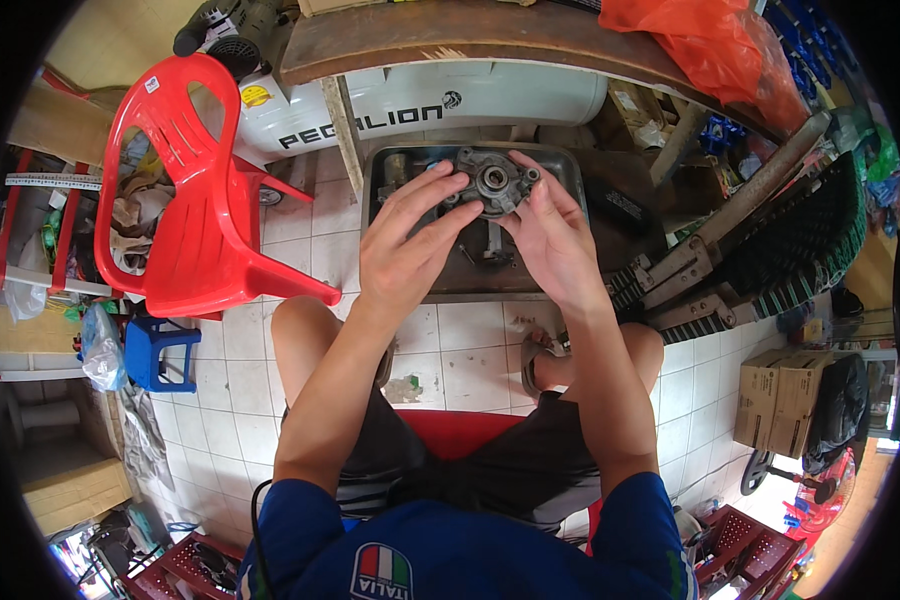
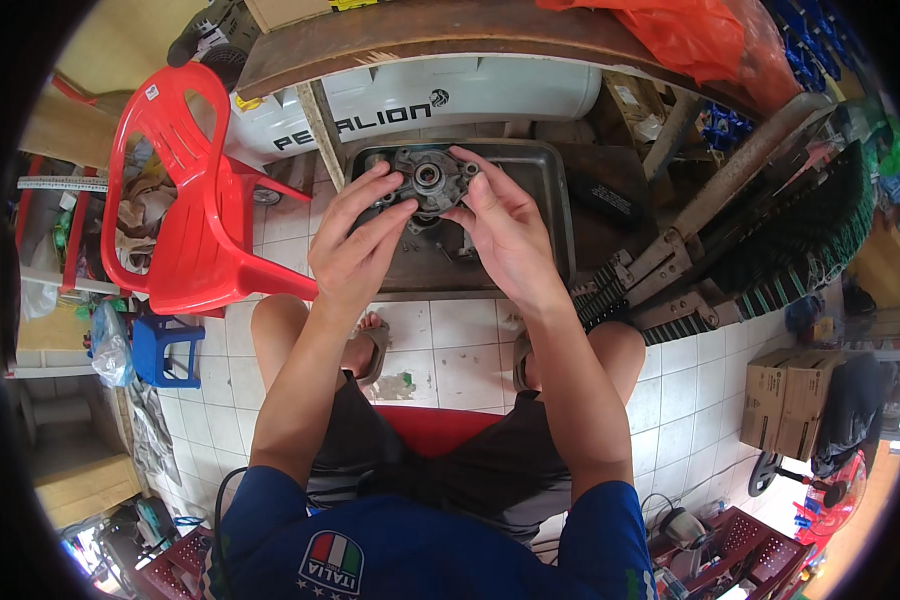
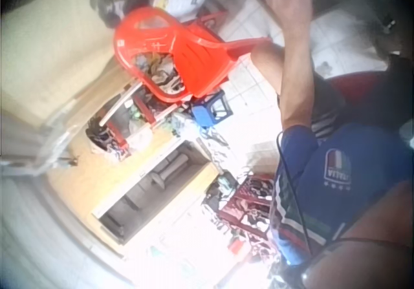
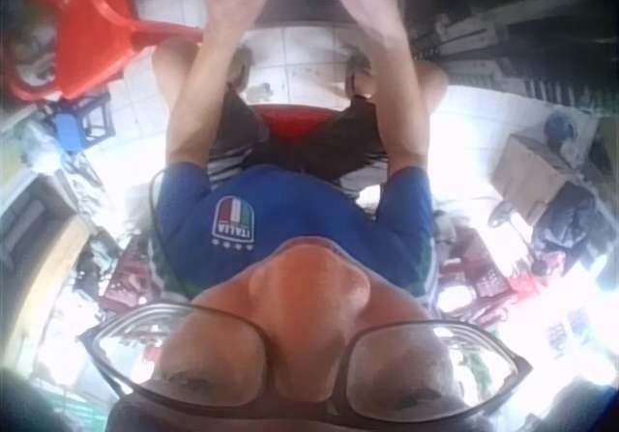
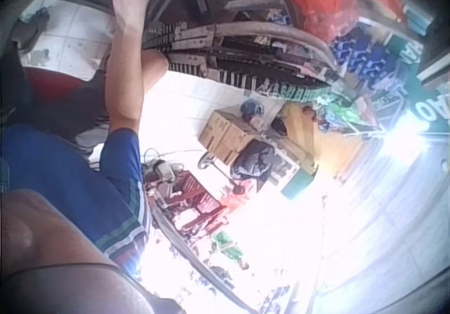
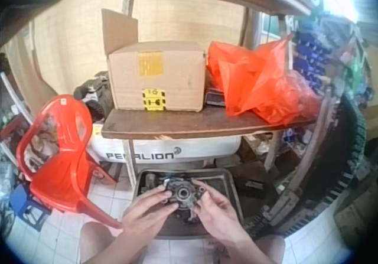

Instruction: The person assembles a small mechanical motor by hand, placing one part into another, and then uses a screwdriver to tighten screws into the housing while holding the assembly.

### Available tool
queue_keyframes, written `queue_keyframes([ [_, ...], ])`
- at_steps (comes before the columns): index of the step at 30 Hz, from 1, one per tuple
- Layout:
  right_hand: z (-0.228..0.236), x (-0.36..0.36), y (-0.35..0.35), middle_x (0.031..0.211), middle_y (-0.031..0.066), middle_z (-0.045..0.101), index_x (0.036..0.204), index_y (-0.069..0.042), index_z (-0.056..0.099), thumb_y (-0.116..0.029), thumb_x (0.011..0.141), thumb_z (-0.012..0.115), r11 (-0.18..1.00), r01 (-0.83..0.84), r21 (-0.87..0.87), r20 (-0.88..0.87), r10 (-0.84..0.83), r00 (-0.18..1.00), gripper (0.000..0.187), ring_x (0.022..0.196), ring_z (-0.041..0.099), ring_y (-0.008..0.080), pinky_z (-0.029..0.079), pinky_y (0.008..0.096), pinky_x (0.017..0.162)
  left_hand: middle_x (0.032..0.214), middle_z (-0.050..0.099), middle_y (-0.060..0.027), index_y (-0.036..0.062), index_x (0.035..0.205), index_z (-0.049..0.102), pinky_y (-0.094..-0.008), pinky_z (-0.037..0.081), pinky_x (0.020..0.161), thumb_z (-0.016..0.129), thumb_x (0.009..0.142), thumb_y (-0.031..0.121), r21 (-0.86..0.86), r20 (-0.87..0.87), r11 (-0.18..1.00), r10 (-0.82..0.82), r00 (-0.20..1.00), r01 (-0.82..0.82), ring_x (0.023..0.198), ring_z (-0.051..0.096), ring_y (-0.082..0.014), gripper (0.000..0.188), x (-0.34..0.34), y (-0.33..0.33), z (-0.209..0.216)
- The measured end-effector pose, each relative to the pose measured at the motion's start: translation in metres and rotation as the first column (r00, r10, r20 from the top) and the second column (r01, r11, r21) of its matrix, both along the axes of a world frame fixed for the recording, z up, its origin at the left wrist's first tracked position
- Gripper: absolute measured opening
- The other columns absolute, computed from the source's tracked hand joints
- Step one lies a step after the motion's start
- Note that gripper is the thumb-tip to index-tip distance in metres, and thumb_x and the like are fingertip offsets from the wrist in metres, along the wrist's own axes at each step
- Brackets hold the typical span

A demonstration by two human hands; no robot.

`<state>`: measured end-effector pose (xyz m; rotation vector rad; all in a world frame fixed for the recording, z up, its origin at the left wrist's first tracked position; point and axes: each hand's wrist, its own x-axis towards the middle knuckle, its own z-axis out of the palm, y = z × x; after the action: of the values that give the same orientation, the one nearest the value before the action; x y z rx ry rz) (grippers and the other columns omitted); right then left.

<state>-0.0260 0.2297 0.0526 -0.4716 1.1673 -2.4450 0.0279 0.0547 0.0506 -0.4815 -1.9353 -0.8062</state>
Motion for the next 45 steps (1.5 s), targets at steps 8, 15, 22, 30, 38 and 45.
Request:
queue_keyframes([
  [8,-0.01,-0.01,0.004,0.108,0.009,0.068,0.121,0.002,0.064,-0.033,0.101,0.06,0.904,0.209,0.374,-0.084,-0.191,0.978,0.041,0.093,0.065,0.016,0.053,0.0294,0.082,0.121,0.066,-0.0111,-0.0033,0.122,0.063,-0.0286,0.056,0.088,0.075,0.088,0.005,0.813,0.361,0.582,-0.509,0.781,0.003,0.106,0.064,-0.0152,0.037,0.001,0.007,-0.009],
  [15,-0.005,-0.004,0.0,0.105,0.0098,0.068,0.12,0.003,0.062,-0.025,0.097,0.067,0.935,0.156,0.317,-0.02,-0.158,0.987,0.036,0.092,0.066,0.0162,0.055,0.0302,0.082,0.12,0.065,-0.0112,-0.0017,0.128,0.058,-0.0318,0.058,0.088,0.076,0.089,0.016,0.952,0.303,0.213,-0.742,0.598,-0.219,0.107,0.064,-0.018,0.047,-0.003,-0.002,-0.006],
  [22,-0.01,-0.006,0.0,0.103,0.0091,0.068,0.117,0.004,0.061,-0.02,0.095,0.069,0.953,0.144,0.268,0.016,-0.154,0.988,0.034,0.089,0.066,0.0152,0.056,0.0301,0.082,0.114,0.066,-0.0112,-0.0036,0.132,0.054,-0.0332,0.057,0.09,0.076,0.089,0.02,0.967,0.244,0.165,-0.815,0.526,-0.194,0.099,0.064,-0.0172,0.054,-0.005,-0.005,-0.012],
  [30,-0.008,-0.006,0.001,0.104,0.0097,0.069,0.118,0.004,0.063,-0.021,0.097,0.067,0.959,0.127,0.255,0.066,-0.148,0.987,0.033,0.089,0.066,0.0158,0.055,0.0301,0.08,0.111,0.066,-0.0081,0.0005,0.118,0.06,-0.0332,0.055,0.09,0.072,0.093,0.022,0.971,0.22,0.141,-0.833,0.507,-0.191,0.096,0.064,-0.0156,0.035,-0.008,-0.006,-0.017],
  [38,-0.023,-0.048,0.053,0.103,0.008,0.07,0.121,0.0,0.064,-0.027,0.096,0.068,0.627,0.43,0.649,-0.276,-0.333,0.902,0.037,0.087,0.068,0.0158,0.053,0.0274,0.076,0.112,0.069,-0.0055,0.0063,0.115,0.063,-0.0398,0.052,0.102,0.062,0.1,0.028,0.988,-0.013,-0.096,-0.827,0.562,-0.118,0.106,0.064,-0.0153,0.027,-0.011,-0.024,-0.011],
  [45,-0.069,-0.057,0.09,0.104,0.0169,0.072,0.11,-0.007,0.071,-0.033,0.08,0.079,-0.094,0.453,0.887,-0.458,-0.038,0.888,0.041,0.098,0.07,0.0339,0.054,0.0411,0.084,0.114,0.068,-0.0071,0.0044,0.114,0.062,-0.0415,0.05,0.106,0.059,0.101,0.026,0.981,-0.075,-0.165,-0.808,0.585,-0.102,0.109,0.064,-0.0185,0.025,-0.016,-0.027,-0.016],
])
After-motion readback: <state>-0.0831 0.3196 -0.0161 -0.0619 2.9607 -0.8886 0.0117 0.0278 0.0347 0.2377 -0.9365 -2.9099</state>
